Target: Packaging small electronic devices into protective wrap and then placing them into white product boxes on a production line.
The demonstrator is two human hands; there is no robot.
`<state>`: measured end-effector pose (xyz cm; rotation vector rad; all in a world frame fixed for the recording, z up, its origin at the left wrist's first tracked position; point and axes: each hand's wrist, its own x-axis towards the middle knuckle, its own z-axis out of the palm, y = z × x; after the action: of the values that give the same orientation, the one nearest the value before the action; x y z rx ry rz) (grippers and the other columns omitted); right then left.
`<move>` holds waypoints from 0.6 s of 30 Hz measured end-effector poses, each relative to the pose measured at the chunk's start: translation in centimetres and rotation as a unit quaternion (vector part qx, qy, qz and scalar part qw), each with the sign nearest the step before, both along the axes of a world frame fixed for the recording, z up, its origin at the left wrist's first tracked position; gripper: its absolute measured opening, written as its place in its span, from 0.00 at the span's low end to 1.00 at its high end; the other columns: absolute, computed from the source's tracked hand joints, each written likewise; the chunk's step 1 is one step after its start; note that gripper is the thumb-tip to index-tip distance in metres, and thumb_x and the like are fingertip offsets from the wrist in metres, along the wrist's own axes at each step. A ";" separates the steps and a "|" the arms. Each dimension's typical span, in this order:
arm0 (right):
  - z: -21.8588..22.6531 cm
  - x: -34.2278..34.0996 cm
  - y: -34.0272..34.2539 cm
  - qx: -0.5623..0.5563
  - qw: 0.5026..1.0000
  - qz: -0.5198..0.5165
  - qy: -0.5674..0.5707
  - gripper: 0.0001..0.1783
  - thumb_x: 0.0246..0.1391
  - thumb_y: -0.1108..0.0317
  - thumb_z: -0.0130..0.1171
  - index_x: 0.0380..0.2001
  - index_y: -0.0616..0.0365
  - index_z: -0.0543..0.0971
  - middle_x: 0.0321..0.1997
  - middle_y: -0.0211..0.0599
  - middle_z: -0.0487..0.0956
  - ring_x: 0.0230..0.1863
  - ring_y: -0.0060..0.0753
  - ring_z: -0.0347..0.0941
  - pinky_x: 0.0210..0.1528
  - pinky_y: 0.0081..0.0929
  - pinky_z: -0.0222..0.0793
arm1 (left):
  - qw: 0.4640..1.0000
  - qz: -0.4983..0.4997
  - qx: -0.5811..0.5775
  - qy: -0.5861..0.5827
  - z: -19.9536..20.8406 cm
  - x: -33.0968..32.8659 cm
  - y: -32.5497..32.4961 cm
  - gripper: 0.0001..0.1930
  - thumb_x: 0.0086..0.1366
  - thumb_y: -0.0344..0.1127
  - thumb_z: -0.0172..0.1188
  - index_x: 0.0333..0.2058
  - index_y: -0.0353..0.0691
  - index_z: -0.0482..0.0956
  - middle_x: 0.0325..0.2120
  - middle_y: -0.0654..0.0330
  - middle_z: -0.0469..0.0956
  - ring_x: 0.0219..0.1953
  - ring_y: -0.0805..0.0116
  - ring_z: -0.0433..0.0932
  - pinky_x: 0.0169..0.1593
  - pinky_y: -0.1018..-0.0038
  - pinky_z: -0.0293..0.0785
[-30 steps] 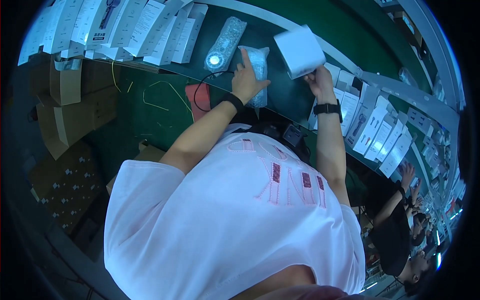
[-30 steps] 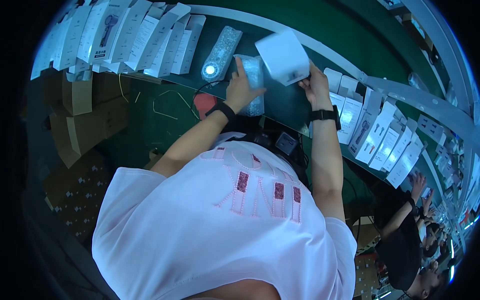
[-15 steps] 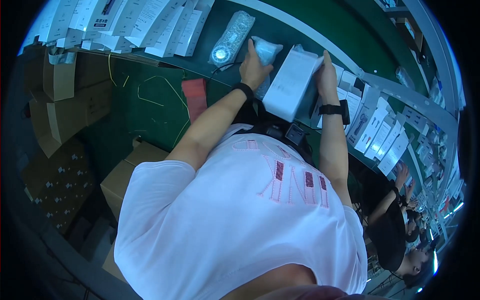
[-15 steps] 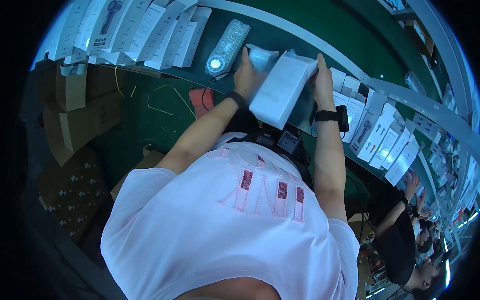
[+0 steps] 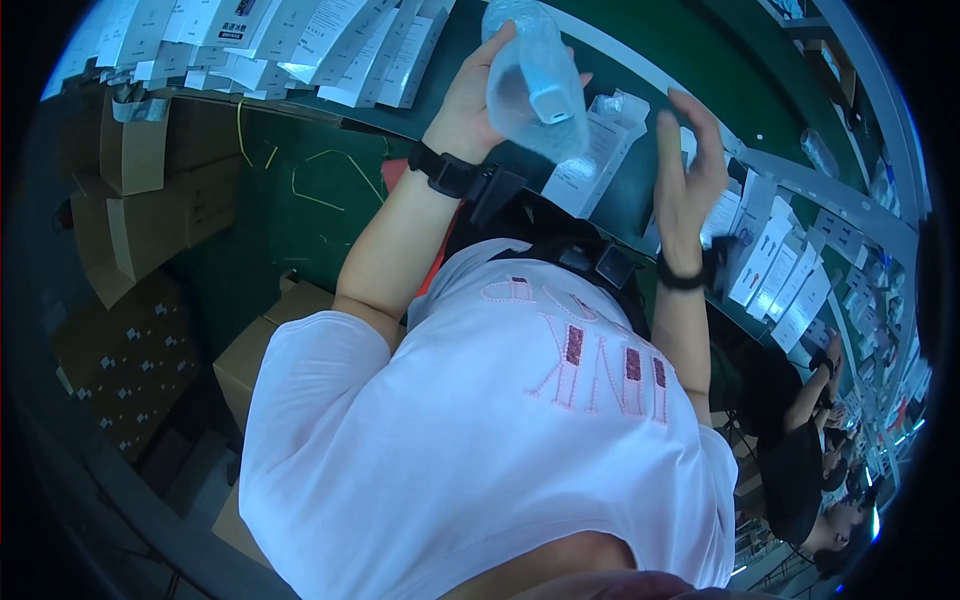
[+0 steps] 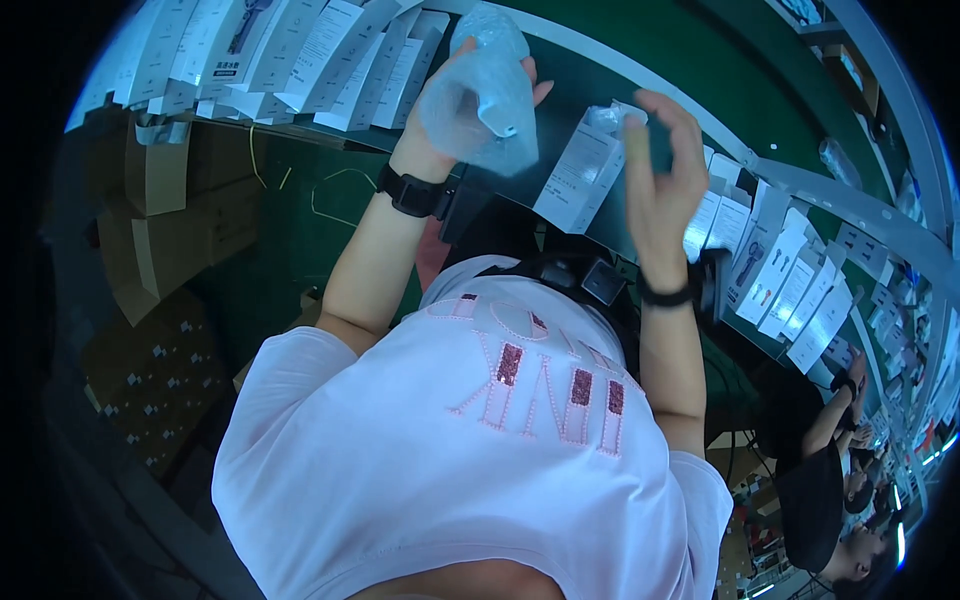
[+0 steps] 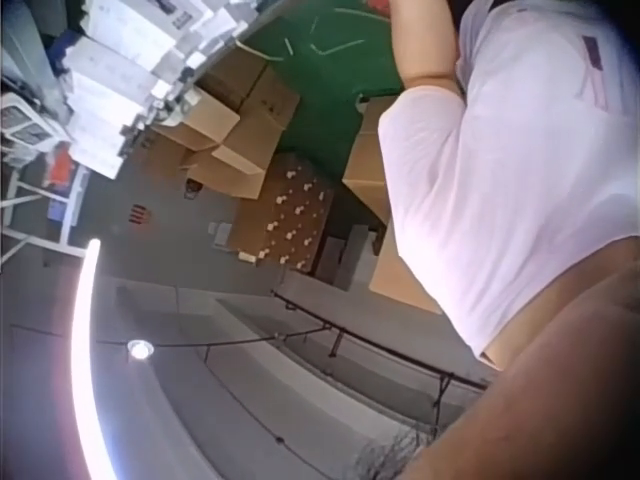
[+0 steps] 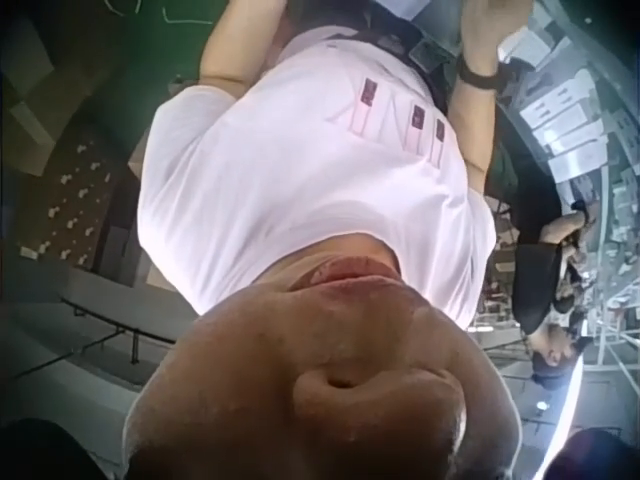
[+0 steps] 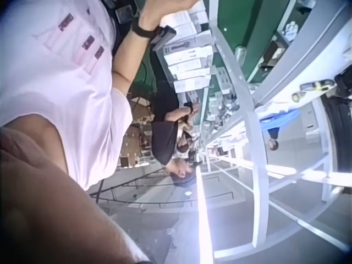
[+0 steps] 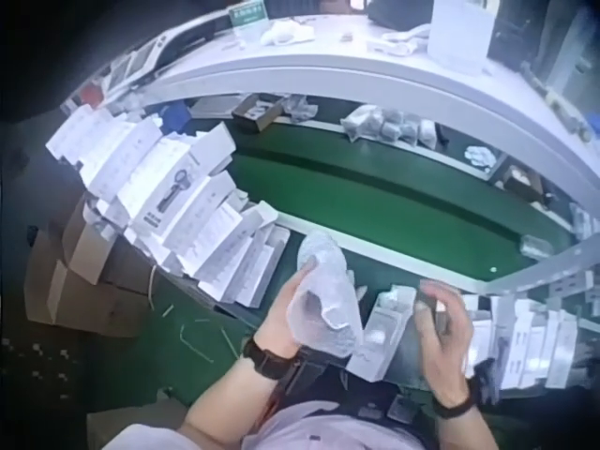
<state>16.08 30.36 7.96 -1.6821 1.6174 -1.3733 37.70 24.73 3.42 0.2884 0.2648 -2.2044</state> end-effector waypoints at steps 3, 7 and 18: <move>6.4 1.9 2.9 -0.090 0.982 0.092 0.137 0.14 0.43 0.72 0.67 0.38 0.56 0.81 0.43 0.44 0.76 0.45 0.41 0.71 0.48 0.31 0.66 | 0.996 0.035 -0.023 -0.080 1.2 -1.7 0.3 0.23 0.66 0.48 0.53 0.50 0.35 0.68 0.45 0.49 0.75 0.49 0.53 0.73 0.57 0.55 0.67; 7.9 3.1 2.1 -0.104 0.970 0.077 0.204 0.17 0.39 0.69 0.70 0.37 0.54 0.82 0.46 0.42 0.74 0.47 0.42 0.70 0.47 0.33 0.67 | 0.995 -0.021 -0.032 -0.092 3.8 -3.2 -0.1 0.25 0.67 0.48 0.50 0.52 0.33 0.66 0.47 0.45 0.73 0.52 0.44 0.71 0.59 0.51 0.64; 6.7 1.8 1.7 -0.190 0.970 0.139 0.055 0.75 0.25 0.43 0.78 0.66 0.54 0.36 0.59 0.65 0.63 0.57 0.57 0.66 0.57 0.49 0.62 | 0.994 -0.013 -0.081 0.067 6.1 -4.3 -0.8 0.25 0.66 0.49 0.50 0.53 0.35 0.66 0.50 0.51 0.72 0.53 0.55 0.72 0.60 0.63 0.64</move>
<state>17.93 32.06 14.67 -2.1434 1.1599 -1.5330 33.36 23.91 9.47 0.0560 0.1546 -2.2578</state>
